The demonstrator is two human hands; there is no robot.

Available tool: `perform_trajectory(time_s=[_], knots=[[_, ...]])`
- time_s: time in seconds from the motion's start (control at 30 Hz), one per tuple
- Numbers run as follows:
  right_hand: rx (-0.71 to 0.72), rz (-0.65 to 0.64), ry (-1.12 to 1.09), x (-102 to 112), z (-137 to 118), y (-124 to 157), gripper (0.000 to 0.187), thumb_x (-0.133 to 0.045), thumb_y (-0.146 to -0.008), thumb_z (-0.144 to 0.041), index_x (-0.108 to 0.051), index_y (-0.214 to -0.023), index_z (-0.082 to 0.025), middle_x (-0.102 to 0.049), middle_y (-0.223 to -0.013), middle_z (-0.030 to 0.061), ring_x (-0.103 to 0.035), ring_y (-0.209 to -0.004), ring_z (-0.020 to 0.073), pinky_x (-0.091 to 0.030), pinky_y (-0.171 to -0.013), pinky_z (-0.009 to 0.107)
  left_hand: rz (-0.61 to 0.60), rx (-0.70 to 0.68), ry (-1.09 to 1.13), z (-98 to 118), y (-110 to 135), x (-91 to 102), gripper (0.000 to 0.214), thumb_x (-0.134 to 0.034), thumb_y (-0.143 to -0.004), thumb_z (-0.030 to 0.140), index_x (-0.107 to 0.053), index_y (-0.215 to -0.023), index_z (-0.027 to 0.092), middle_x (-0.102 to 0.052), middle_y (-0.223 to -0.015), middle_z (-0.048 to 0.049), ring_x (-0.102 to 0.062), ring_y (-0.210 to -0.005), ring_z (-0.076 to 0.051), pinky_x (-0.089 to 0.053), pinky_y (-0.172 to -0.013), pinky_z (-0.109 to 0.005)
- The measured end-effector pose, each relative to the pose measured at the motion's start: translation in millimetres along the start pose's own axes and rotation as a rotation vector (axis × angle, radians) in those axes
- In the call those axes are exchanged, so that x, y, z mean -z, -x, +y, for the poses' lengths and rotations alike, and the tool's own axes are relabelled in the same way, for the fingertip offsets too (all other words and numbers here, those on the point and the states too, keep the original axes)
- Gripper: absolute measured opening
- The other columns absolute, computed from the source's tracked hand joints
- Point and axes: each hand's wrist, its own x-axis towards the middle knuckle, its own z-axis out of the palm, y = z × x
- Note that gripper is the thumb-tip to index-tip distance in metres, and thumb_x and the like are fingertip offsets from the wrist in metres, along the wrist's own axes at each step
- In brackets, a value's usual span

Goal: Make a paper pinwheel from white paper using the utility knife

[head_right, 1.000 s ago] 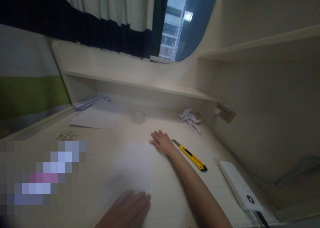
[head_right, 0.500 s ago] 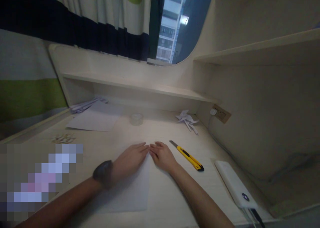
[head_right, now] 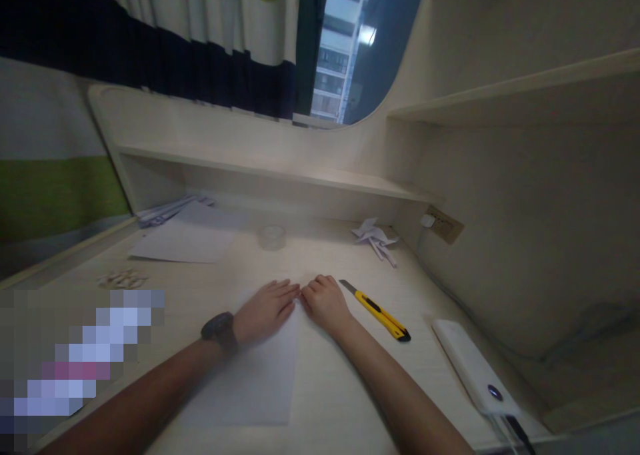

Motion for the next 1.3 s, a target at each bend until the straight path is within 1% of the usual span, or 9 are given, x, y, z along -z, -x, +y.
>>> perform_trajectory(time_s=[0.07, 0.13, 0.27, 0.4, 0.53, 0.63, 0.83, 1.07, 1.3], knots=[[0.048, -0.021, 0.037, 1.6, 3.1, -3.7, 0.022, -0.05, -0.093, -0.028, -0.063, -0.08, -0.017, -0.065, -0.079, 0.0078, -0.053, -0.086, 0.0215, -0.034, -0.077, 0.034, 0.013, 0.023, 0.008, -0.9, 0.1, -0.6, 0.041, -0.038, -0.094, 0.027, -0.048, -0.131, 0.013, -0.052, -0.135, -0.0118, -0.044, -0.126, -0.023, -0.028, -0.109, -0.042], [0.055, -0.039, 0.054, 1.7, 6.8, -5.9, 0.021, -0.05, -0.093, -0.029, -0.062, -0.082, -0.016, -0.064, -0.081, 0.0078, -0.053, -0.087, 0.0216, -0.034, -0.077, 0.034, 0.024, 0.035, 0.009, -2.0, 0.6, -1.4, 0.043, -0.041, -0.092, 0.028, -0.047, -0.131, 0.01, -0.051, -0.135, -0.0143, -0.045, -0.125, -0.024, -0.028, -0.109, -0.041], [0.058, -0.065, 0.054, -1.8, 12.5, -9.3, 0.021, -0.049, -0.094, -0.028, -0.061, -0.082, -0.016, -0.064, -0.082, 0.0074, -0.053, -0.086, 0.0208, -0.034, -0.077, 0.033, 0.029, 0.015, 0.014, -4.0, 1.5, -3.9, 0.037, -0.041, -0.093, 0.027, -0.053, -0.125, 0.013, -0.053, -0.134, -0.0126, -0.045, -0.126, -0.024, -0.027, -0.109, -0.042], [0.118, -0.102, 0.042, -3.1, 15.0, -12.6, 0.022, -0.047, -0.095, -0.027, -0.061, -0.084, -0.015, -0.063, -0.083, 0.0075, -0.054, -0.083, 0.0189, -0.036, -0.074, 0.03, 0.028, 0.015, 0.025, -5.7, 1.0, -6.5, 0.036, -0.041, -0.093, 0.027, -0.054, -0.125, 0.014, -0.053, -0.135, -0.0118, -0.045, -0.126, -0.023, -0.028, -0.109, -0.044], [0.204, -0.135, 0.031, 1.2, 14.6, -11.6, 0.013, -0.05, -0.093, -0.02, -0.061, -0.087, -0.016, -0.063, -0.085, 0.0056, -0.054, -0.082, 0.0178, -0.038, -0.073, 0.028, 0.019, 0.012, 0.024, -5.9, 0.3, -7.3, 0.037, -0.039, -0.095, 0.029, -0.054, -0.125, 0.014, -0.052, -0.135, -0.0123, -0.044, -0.127, -0.023, -0.027, -0.109, -0.044], [0.256, -0.144, 0.044, 4.4, 12.1, -6.5, 0.012, -0.049, -0.093, -0.019, -0.061, -0.088, -0.016, -0.063, -0.084, 0.0053, -0.054, -0.081, 0.0179, -0.039, -0.072, 0.028, 0.013, 0.011, 0.013, -4.6, 0.1, -6.4, 0.038, -0.037, -0.096, 0.029, -0.053, -0.126, 0.013, -0.052, -0.135, -0.013, -0.043, -0.128, -0.024, -0.027, -0.109, -0.044], [0.301, -0.142, 0.043, 6.2, 7.3, 8.5, 0.014, -0.046, -0.094, -0.018, -0.059, -0.09, -0.016, -0.063, -0.084, 0.0058, -0.055, -0.08, 0.0175, -0.041, -0.069, 0.027, 0.01, -0.023, -0.009, -3.7, 0.8, -4.9, 0.036, -0.035, -0.097, 0.03, -0.058, -0.124, 0.021, -0.051, -0.136, -0.0114, -0.044, -0.126, -0.026, -0.028, -0.107, -0.048], [0.354, -0.153, 0.035, 15.7, -4.2, 23.3, 0.012, -0.047, -0.094, -0.02, -0.057, -0.088, -0.019, -0.063, -0.084, 0.0035, -0.053, -0.078, 0.018, -0.04, -0.067, 0.028, -0.003, -0.027, -0.01, -5.5, 1.2, -6.9, 0.037, -0.035, -0.097, 0.028, -0.057, -0.126, 0.02, -0.05, -0.137, -0.0122, -0.043, -0.127, -0.026, -0.027, -0.108, -0.047], [0.394, -0.14, 0.016, 27.1, -22.8, 41.7, 0.019, -0.04, -0.097, -0.02, -0.057, -0.087, -0.02, -0.062, -0.081, 0.0028, -0.05, -0.074, 0.017, -0.035, -0.063, 0.029, -0.001, -0.026, -0.015, -5.6, 2.5, -7.1, 0.038, -0.034, -0.097, 0.027, -0.054, -0.128, 0.02, -0.047, -0.139, -0.0114, -0.04, -0.13, -0.025, -0.025, -0.109, -0.047]])
